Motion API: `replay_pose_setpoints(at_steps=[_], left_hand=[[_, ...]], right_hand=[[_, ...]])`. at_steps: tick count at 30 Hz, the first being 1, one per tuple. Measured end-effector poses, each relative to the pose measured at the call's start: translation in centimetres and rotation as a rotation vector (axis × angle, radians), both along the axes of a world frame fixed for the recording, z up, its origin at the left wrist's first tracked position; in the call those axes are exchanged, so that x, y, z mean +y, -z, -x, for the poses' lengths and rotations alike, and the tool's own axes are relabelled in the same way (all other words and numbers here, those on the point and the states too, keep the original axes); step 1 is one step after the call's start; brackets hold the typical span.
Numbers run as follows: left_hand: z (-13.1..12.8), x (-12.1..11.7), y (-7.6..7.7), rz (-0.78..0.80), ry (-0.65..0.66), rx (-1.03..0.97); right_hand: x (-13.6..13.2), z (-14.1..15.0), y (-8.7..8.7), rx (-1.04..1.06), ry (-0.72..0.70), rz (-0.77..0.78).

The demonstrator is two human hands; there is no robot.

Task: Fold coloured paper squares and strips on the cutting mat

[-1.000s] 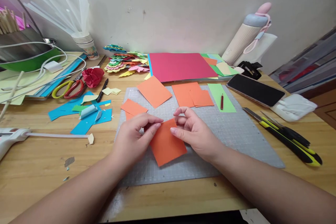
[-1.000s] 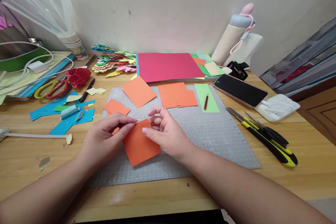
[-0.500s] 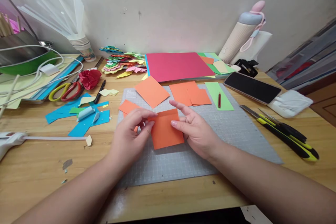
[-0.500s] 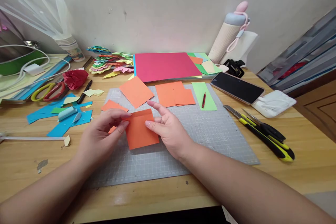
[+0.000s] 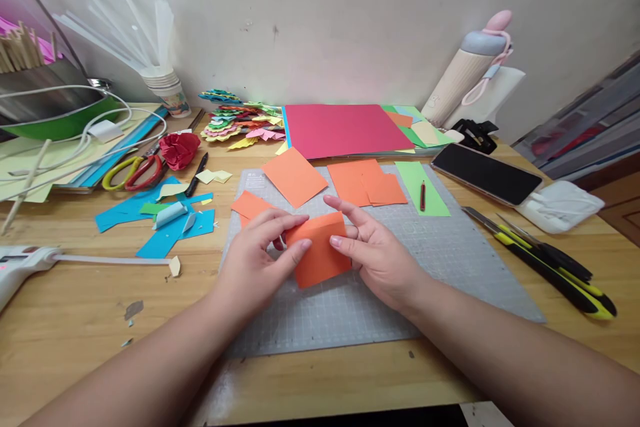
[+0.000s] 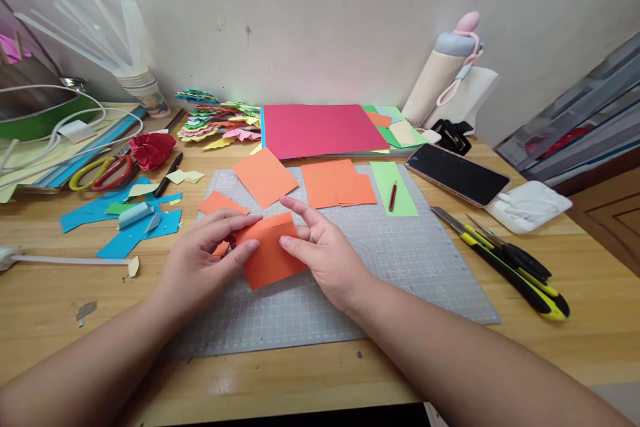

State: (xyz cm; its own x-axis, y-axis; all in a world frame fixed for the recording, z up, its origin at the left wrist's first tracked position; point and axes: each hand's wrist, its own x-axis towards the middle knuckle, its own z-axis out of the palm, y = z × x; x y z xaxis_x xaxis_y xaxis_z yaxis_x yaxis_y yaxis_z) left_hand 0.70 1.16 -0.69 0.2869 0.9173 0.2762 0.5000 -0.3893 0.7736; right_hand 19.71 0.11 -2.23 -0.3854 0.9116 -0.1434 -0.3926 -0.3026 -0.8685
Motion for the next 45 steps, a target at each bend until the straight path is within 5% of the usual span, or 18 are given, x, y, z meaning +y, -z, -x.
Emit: replay_pose_setpoints(at_steps=[6, 10, 13, 19, 26, 34, 39, 43, 45], left_hand=[[-0.1, -0.3, -0.2, -0.017, 0.046, 0.067], [-0.1, -0.6, -0.3, 0.002, 0.138, 0.069], [-0.2, -0.8, -0.3, 0.038, 0.204, 0.054], [-0.4, -1.1, -0.4, 0.044, 0.159, 0.008], [-0.4, -1.8, -0.8, -0.113, 0.279, -0.007], [0.3, -1.0, -1.4, -0.014, 0.087, -0.118], [1.4, -0.1, -1.4, 0.209, -0.132, -0.361], [0.8, 0.0, -1.1, 0.462, -0.062, -0.467], [0.3, -0.1, -0.9, 0.527, -0.007, -0.441]], right_hand=[[-0.2, 0.0, -0.1, -0.228, 0.07, -0.115], [-0.5, -0.1, -0.9, -0.644, 0.233, -0.563], [-0.7, -0.2, -1.4, -0.8, 0.161, -0.838], [-1.0, -0.2, -1.7, -0.911, 0.12, -0.926], [-1.4, 0.1, -2.1, -1.019, 0.134, -1.144], [0.6, -1.5, -1.7, -0.959, 0.232, -1.061], [1.6, -2.4, -1.7, -0.845, 0.448, -0.671], [0.9, -1.4, -1.4, -0.42, 0.211, -0.452], [0.3, -0.7, -1.1, -0.375, 0.081, -0.337]])
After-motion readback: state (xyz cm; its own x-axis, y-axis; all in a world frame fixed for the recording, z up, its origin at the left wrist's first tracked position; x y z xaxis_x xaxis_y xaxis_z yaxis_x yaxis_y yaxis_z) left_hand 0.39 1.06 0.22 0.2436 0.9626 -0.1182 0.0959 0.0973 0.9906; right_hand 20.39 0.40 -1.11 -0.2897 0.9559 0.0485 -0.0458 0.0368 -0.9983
